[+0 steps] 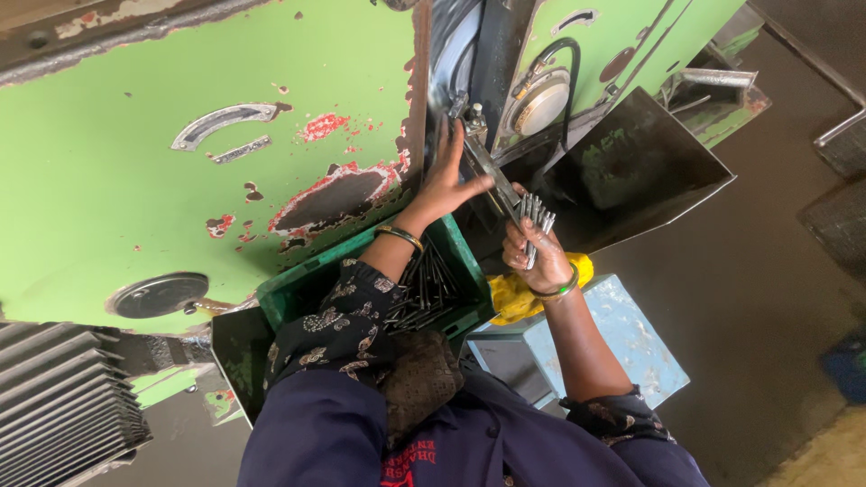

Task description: The person repeatedly picks small metal rods from a green crate and presses them against a rotating grinding wheel to smooth or sharpen their edges. The person holds the rods with both hands, rotates them to grind different sides, and returns them to the crate after each pass.

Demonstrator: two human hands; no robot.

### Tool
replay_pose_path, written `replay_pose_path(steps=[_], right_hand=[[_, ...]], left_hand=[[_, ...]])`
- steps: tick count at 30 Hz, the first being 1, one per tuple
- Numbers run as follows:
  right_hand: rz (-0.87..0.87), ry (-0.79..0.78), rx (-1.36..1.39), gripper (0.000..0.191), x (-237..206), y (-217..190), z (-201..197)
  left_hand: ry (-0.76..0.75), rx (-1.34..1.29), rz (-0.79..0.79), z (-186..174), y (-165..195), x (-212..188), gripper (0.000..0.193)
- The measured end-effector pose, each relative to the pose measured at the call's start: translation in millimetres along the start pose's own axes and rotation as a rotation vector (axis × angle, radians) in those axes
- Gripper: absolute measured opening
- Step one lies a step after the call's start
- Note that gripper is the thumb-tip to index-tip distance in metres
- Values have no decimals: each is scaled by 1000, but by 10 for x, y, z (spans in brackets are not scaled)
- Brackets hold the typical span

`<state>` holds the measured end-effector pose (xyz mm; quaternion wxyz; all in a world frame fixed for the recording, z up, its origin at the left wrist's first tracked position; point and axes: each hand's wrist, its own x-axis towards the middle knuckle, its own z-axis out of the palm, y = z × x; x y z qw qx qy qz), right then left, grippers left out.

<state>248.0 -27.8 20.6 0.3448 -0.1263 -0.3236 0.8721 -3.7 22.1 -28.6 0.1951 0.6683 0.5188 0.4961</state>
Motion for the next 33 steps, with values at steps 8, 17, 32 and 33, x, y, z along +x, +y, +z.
replay_pose_path(steps=[8, 17, 32, 33], right_hand=[[19, 174, -116, 18, 87, 73, -142], [19, 340, 183, 17, 249, 76, -416], [-199, 436, 328, 16, 268, 27, -349], [-197, 402, 311, 17, 251, 26, -369]], left_hand=[[-154, 10, -51, -55, 89, 51, 159], [51, -11, -28, 86, -185, -79, 85], [-167, -78, -80, -77, 85, 42, 148], [-155, -97, -83, -80, 76, 29, 139]])
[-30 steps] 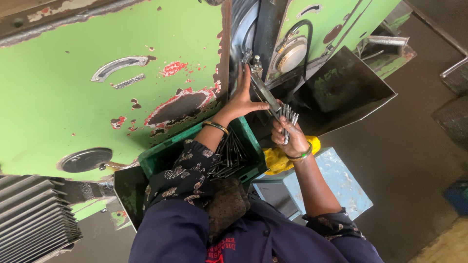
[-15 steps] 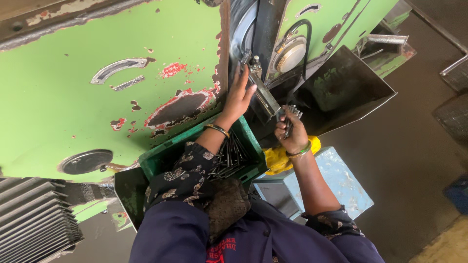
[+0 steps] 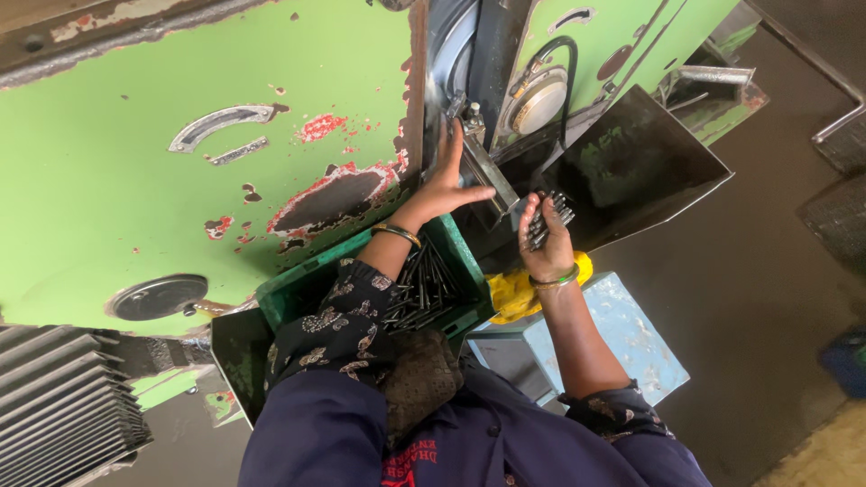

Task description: The person repeatedly picks small metal rods from a green crate and presses them against a rotating grinding wheel to smooth or sharpen their edges. The person holds the rods with both hands, rotates them to grind different sides, and returns them to the crate after each pass.

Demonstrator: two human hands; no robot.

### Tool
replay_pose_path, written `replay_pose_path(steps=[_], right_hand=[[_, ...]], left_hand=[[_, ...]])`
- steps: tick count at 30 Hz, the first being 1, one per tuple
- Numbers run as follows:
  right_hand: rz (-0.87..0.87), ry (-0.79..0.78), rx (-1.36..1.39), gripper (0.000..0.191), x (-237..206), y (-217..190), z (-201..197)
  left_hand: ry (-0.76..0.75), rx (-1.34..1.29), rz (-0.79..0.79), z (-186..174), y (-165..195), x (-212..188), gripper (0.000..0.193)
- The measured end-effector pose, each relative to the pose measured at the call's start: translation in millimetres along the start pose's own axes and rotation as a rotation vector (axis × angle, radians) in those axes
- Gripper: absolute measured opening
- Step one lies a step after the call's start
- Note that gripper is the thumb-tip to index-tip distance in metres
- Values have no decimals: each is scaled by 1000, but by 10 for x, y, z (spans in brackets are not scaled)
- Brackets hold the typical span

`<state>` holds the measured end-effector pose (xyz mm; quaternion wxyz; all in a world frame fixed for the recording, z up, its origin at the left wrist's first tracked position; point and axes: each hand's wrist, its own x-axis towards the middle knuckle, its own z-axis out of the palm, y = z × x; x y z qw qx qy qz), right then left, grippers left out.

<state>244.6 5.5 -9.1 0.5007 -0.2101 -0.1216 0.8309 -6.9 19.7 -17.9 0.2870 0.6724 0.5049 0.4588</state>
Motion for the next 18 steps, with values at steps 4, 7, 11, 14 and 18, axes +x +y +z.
replay_pose_path(steps=[4, 7, 11, 14, 18], right_hand=[[75, -53, 60, 19, -14, -26, -26], [105, -77, 17, 28, -76, -40, -11], [92, -322, -156, 31, -195, -3, -47], [140, -472, -262, 29, -245, 9, -87], [183, -359, -353, 24, -216, 25, -42]], left_hand=[[52, -28, 21, 0, -29, -32, 112], [78, -17, 35, 17, -34, -37, 103], [129, 22, 124, 49, -74, -36, 93], [148, 34, 89, 80, -130, -39, 89], [195, 75, 127, 107, -174, -14, 90]])
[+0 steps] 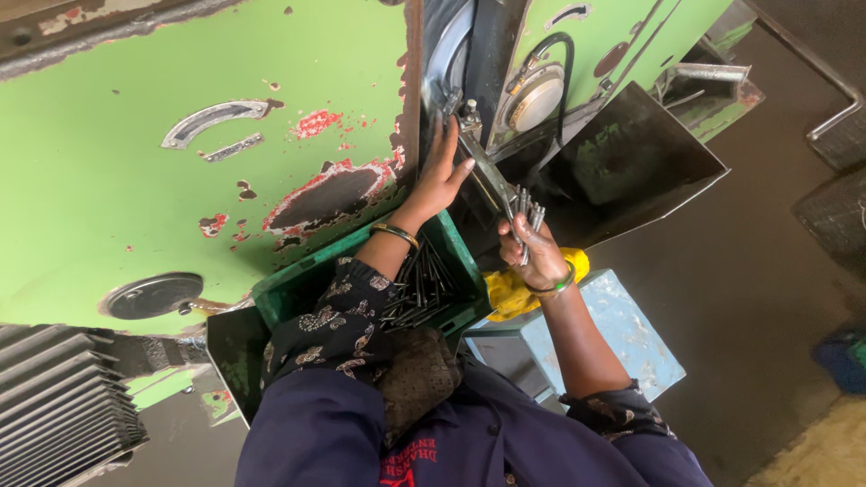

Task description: The person repeatedly picks small metal rods from a green crate and presses them against a rotating grinding wheel to smooth or sharpen their edges. The person holds the rods with both hands, rotates them to grind different sides, and returns them to the crate after each pass.

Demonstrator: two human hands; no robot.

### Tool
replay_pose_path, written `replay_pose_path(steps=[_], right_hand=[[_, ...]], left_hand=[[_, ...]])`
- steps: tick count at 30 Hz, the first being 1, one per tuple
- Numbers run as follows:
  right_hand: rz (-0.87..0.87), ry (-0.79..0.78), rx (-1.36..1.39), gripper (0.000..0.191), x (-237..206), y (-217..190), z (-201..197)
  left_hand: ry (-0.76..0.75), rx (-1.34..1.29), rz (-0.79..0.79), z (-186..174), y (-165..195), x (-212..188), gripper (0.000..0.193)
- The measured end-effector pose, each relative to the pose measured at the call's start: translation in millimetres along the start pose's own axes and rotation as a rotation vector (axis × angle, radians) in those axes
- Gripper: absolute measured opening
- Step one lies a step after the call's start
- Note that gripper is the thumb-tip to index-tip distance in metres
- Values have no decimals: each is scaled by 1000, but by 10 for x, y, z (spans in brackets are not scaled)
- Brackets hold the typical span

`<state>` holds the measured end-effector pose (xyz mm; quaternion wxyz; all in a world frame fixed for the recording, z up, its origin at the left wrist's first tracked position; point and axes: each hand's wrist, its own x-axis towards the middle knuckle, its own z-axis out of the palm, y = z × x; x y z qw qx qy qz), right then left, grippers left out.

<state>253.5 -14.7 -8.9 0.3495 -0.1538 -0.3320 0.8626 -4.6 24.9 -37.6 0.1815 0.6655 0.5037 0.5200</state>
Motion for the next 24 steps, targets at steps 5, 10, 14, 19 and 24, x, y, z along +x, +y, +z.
replay_pose_path(steps=[5, 10, 14, 19, 24], right_hand=[[25, 153, -63, 23, 52, -25, 142], [28, 222, -15, 23, 79, -34, 172], [19, 369, 75, 20, 184, -17, 63], [-58, 436, 252, 21, 209, -38, -12], [-97, 415, 291, 19, 202, -51, 66]], left_hand=[[-111, 84, -39, -53, 44, 39, 142], [-175, 9, -85, -73, 119, 59, 152], [-217, -63, -175, -92, 56, 24, 128], [-36, -12, -89, 5, -52, -56, 93], [48, 35, -107, 55, -13, -31, 88]])
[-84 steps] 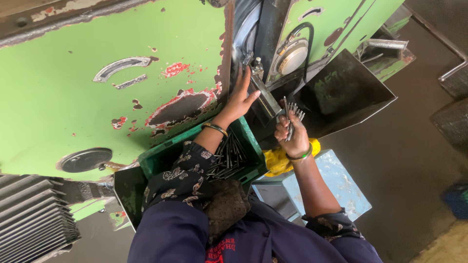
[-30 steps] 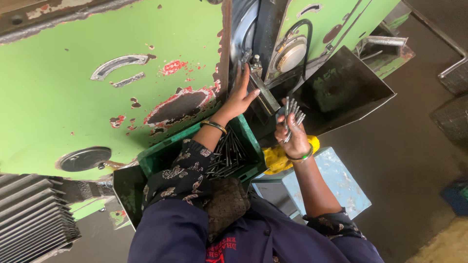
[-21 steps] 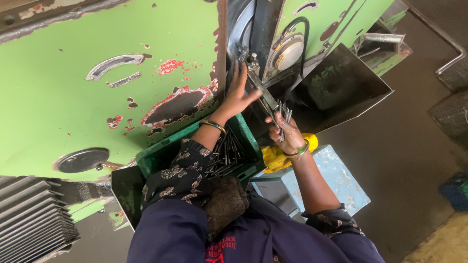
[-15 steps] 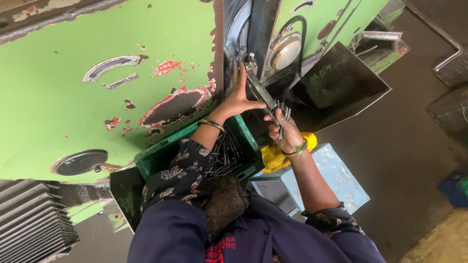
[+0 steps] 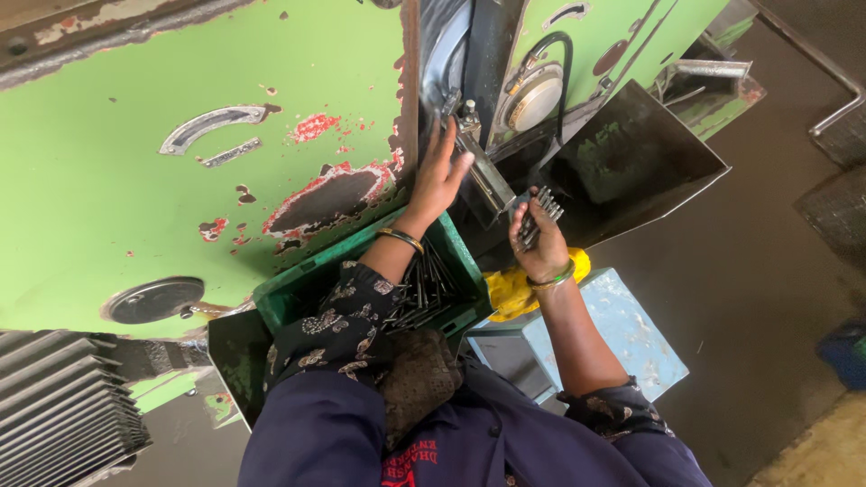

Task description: The person repeatedly picks small metal rods from a green crate and presses them against a rotating grinding wheel to smooth or sharpen their edges. The person holds the rods with both hands, rotates them to grind different sides, and returns them to the crate after each pass.

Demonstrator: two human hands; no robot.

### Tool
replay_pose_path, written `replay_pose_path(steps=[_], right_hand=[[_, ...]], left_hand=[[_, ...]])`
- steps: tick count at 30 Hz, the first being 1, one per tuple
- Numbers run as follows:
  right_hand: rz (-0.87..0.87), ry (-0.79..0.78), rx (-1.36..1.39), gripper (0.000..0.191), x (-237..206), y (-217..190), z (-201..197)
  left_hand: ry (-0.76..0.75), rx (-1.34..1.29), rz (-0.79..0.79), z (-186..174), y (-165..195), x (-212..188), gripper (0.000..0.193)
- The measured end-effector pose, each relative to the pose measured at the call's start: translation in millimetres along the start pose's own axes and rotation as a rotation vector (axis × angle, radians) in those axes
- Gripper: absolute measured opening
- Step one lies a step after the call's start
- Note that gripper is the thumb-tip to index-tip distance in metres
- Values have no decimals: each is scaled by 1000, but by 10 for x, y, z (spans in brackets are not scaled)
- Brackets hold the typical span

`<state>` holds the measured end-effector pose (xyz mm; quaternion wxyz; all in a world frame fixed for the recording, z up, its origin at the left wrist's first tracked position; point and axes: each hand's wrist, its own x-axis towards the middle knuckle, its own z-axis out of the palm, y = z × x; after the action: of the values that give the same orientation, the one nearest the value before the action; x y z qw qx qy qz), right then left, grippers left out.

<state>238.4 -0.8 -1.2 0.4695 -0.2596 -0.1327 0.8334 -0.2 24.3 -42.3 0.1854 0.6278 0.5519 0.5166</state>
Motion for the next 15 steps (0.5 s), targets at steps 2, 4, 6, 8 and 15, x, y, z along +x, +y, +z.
replay_pose_path(steps=[2, 4, 6, 8, 15], right_hand=[[-9, 7, 7, 20, -34, -1, 33], [-28, 0, 6, 20, -49, -3, 38], [-43, -30, 0, 23, -40, -7, 7], [-41, -65, 13, 26, -10, -9, -56], [10, -171, -18, 43, 12, -23, -263]], left_hand=[[-104, -10, 14, -70, 40, 14, 122], [-170, 53, 12, -109, 95, 40, 145], [-221, 51, 2, -127, 142, 70, 158], [-255, -16, -21, -142, 163, 79, 163], [-257, -138, -44, -204, 142, 41, 124]])
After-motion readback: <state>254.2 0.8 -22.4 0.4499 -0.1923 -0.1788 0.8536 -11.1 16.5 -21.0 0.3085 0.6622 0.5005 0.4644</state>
